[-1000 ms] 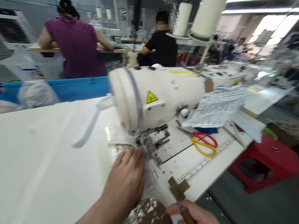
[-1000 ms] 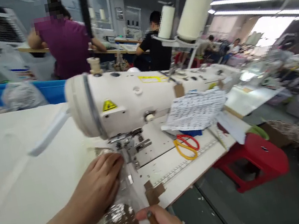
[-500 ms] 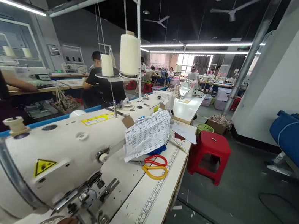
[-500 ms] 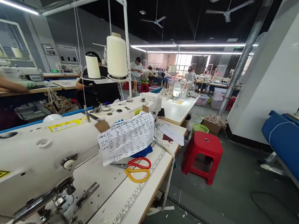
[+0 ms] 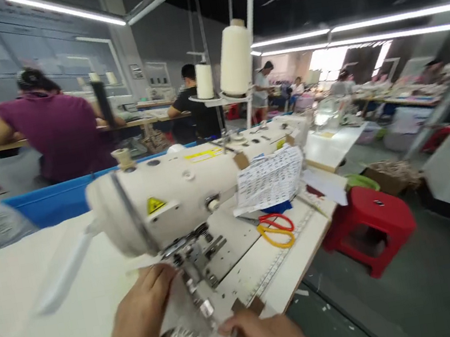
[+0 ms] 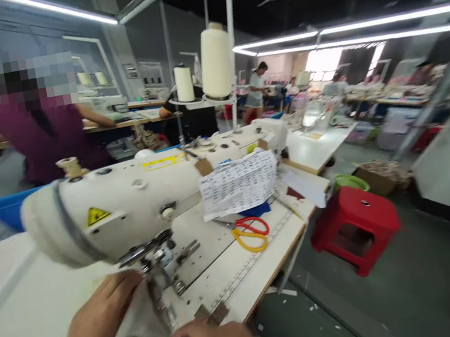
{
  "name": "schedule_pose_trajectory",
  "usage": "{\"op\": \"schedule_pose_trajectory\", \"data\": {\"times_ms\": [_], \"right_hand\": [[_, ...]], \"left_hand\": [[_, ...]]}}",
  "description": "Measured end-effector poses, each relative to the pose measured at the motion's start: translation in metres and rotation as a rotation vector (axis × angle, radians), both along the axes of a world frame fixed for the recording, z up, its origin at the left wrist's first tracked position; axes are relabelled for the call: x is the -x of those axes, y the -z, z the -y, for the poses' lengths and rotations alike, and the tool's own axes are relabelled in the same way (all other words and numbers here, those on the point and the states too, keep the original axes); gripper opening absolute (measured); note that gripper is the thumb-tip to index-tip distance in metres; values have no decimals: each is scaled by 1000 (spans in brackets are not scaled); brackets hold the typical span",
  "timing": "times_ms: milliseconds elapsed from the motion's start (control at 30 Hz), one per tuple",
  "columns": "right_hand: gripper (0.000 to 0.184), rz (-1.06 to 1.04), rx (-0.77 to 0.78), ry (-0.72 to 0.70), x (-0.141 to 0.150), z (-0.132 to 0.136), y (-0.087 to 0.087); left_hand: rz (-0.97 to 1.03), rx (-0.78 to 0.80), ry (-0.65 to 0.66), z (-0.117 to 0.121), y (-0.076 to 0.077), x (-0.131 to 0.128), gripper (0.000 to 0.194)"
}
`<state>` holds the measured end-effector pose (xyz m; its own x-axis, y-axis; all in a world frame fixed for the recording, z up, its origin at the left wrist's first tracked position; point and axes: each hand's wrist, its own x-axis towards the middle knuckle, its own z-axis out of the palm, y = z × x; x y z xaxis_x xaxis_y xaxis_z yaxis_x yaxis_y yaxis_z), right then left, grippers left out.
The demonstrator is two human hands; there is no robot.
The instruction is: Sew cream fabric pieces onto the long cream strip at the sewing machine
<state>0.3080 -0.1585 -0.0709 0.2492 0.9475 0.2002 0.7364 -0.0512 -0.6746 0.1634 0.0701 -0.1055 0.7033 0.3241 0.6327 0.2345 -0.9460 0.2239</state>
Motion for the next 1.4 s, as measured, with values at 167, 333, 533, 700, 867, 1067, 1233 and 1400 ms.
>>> {"op": "schedule_pose_trajectory", "data": {"times_ms": [167, 333, 533, 700, 867, 1067, 1233, 1400], "right_hand": [[35, 146, -42, 26, -3, -15, 2], [32, 308, -139, 53, 1, -41, 16], [35, 308, -166, 56, 2, -58, 19], [35, 307, -170, 50, 2, -61, 21], [35, 317, -164, 51, 3, -61, 21], [36, 339, -162, 39, 3, -62, 21], [36, 365, -160, 35, 3, -61, 22], [33, 389, -151, 37, 4, -61, 21]], "left_hand": [[-26, 139, 5, 2, -15, -5, 22], [-11, 233, 9, 3, -17, -4, 25], [2, 320, -19, 6, -20, -7, 25], [10, 345, -27, 6, -19, -7, 26], [4, 342, -20, 4, -17, -6, 26], [5, 318, -13, 7, -18, -7, 23], [-3, 288, -16, 10, -16, -8, 20], [-19, 240, -27, 8, -14, -9, 18]]}}
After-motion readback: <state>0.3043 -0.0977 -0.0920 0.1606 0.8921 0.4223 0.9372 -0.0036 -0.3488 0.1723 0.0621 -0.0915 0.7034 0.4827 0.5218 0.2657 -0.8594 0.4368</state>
